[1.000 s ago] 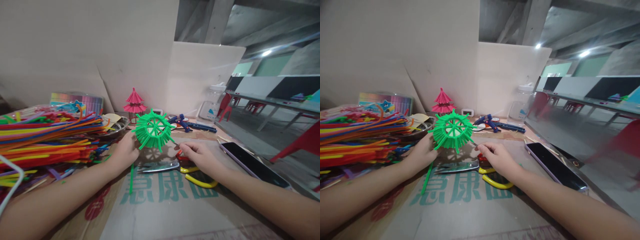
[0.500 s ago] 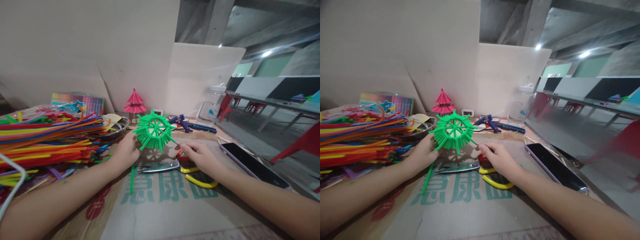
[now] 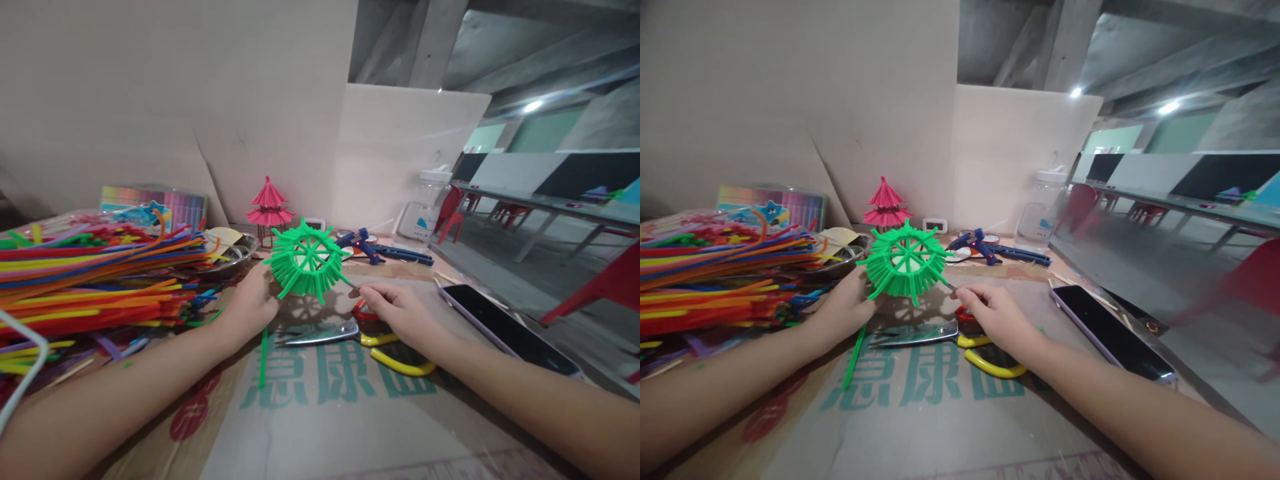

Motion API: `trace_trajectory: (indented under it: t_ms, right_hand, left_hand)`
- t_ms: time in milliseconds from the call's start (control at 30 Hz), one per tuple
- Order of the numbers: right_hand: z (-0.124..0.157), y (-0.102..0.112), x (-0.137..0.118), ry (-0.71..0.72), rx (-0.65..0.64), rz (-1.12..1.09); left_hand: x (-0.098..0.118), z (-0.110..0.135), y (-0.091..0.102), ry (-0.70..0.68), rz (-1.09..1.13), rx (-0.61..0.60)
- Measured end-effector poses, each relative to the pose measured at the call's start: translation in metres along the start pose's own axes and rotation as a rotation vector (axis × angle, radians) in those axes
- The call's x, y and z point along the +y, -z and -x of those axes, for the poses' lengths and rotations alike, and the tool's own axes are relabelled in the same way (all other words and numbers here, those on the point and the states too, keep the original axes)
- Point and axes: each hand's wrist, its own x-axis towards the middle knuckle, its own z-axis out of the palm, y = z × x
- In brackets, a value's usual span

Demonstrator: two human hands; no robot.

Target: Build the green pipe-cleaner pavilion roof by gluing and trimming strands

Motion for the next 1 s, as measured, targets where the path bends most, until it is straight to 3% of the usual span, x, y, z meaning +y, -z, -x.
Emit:
trace_trajectory:
  t_ms: [467, 767, 1000]
  right_hand:
    - [0.0, -0.0016, -0.0028, -0.061, -0.01, -0.068]
    - [-0.0004, 0.0007, -0.0015, 0.0, 0.016, 0.033]
    - [-0.0006, -0.0012, -0.0009, -0.022, 0.004, -0.021]
  left_hand:
    - [0.0019, 0.0007, 0.0007, 0.013, -0.006, -0.024]
    - [-0.0032, 0.0015, -0.0003, 0.011, -0.018, -0.031]
    - [0.0011, -0.0009, 0.0008, 0.013, -0.057, -0.028]
